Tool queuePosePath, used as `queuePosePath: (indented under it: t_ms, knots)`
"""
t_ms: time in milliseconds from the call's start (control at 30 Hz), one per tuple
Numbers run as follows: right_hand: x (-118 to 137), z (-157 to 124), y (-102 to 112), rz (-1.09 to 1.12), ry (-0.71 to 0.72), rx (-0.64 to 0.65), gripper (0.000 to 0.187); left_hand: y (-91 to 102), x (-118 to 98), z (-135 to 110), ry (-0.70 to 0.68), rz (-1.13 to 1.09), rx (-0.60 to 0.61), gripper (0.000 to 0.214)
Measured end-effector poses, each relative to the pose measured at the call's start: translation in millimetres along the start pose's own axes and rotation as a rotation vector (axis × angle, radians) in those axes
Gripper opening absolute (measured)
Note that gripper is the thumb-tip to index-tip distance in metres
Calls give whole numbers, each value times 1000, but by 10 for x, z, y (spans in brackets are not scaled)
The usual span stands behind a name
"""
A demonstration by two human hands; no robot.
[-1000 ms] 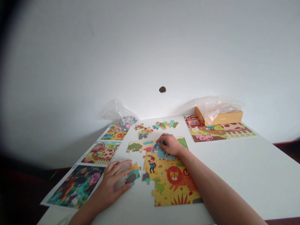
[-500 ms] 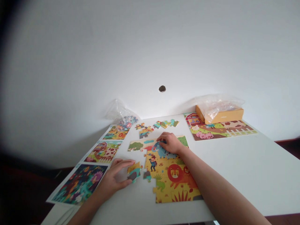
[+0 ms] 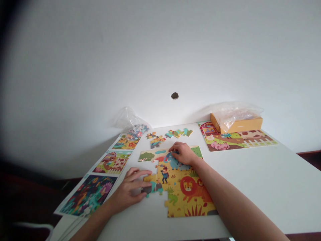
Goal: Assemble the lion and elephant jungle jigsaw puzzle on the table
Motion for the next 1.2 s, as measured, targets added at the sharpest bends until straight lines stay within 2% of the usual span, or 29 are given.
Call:
queuePosePath:
  t_ms: [567, 767, 933, 1200]
  knots:
    - [-7, -2, -2, 12, -9, 1, 20, 9, -40, -15, -33, 36, -47, 36]
    - [-5, 0, -5, 6, -14, 3, 20, 26, -87, -14, -60, 68, 3, 48]
    - [-10, 0, -3, 12, -24, 9, 21, 30, -91, -20, -55, 78, 46, 48]
    - [5, -1, -3, 7, -14, 9, 21, 17, -87, -30, -59, 87, 46, 50]
Point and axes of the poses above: each hand's wrist, its own z-axis towards the middle knuckle, its own y-axis out of the back of the hand, x = y × z, the point moved 2 cm from there along z, towards the middle knuckle, and after that the axes turned 11 degrees about y, right-handed, at the moved point
